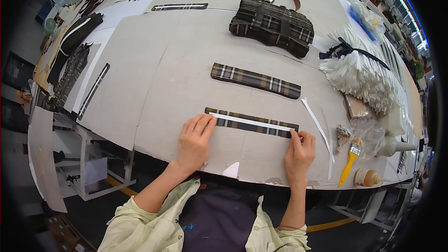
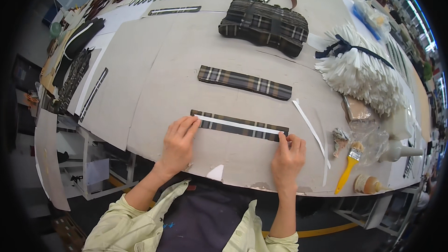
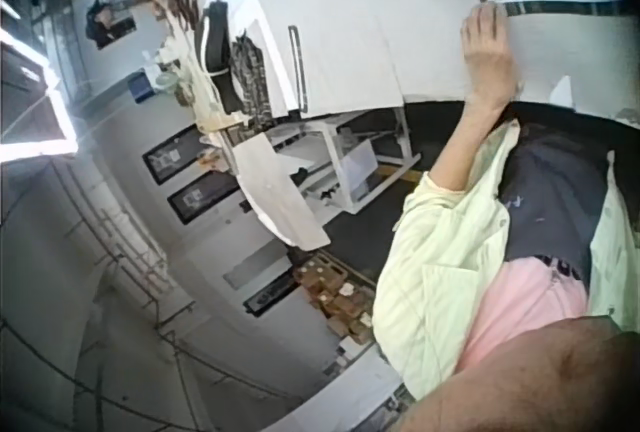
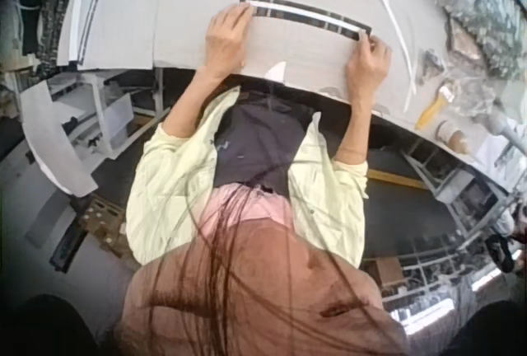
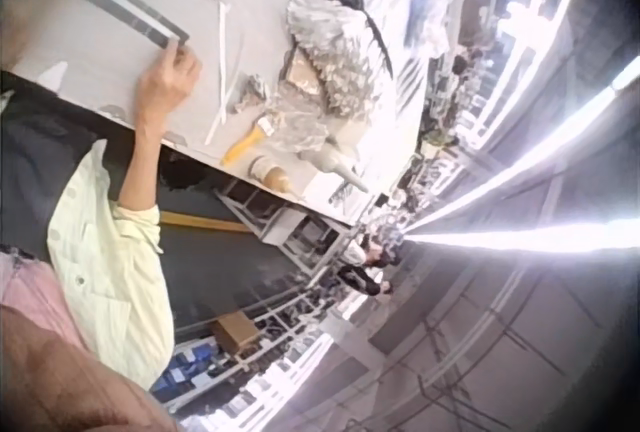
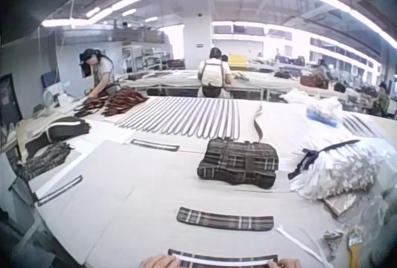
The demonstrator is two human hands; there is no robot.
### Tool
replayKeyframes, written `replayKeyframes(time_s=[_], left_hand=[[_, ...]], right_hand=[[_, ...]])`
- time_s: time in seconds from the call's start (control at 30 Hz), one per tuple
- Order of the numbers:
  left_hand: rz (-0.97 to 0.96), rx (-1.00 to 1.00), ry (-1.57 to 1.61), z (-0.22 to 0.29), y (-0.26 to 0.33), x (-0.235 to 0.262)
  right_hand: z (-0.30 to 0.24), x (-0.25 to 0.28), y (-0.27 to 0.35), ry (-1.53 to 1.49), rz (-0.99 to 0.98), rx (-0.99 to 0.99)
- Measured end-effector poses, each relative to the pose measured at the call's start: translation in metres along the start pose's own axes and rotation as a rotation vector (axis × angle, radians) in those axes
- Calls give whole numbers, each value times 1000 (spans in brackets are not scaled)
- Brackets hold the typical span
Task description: The person applies glue from a squeeze bottle onto plaid fabric strips and adheres white ribbons to them. They repeat this process for multiple strips, pressing the ribbons down to secure them on a workbench in a factory setting.
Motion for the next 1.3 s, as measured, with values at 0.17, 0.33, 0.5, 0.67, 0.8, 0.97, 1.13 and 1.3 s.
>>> replayKeyframes(time_s=[0.17, 0.33, 0.5, 0.67, 0.8, 0.97, 1.13, 1.3], left_hand=[[102, 217, 157, -25, 2, 12], [108, 319, 169, -26, -16, 7], [46, 321, 182, -32, -22, -1], [4, 308, 214, -33, -24, 0], [-7, 351, 494, -42, -21, 7], [78, 449, 1005, -82, -33, 27], [187, 524, 1263, -170, -65, 57], [356, 535, 1080, -288, -122, 78]], right_hand=[[7, 8, -4, -226, 21, -172], [38, 12, -28, -416, -107, -267], [44, 10, -46, -342, -301, -251], [47, 10, -49, -353, -420, -213], [34, 13, -49, -318, -411, -162], [10, 8, -82, -516, -266, -93], [-41, -23, -171, -674, -229, -1], [-91, -94, -288, -797, -256, 108]])
Point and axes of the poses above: each hand's wrist, its own y-axis away from the middle knuckle, its own x-axis out of the back of the hand, z = x × y, the point moved 3 cm from there along -y, towards the middle knuckle, and after that the axes turned 12 degrees about -z, right-handed, at the moved point
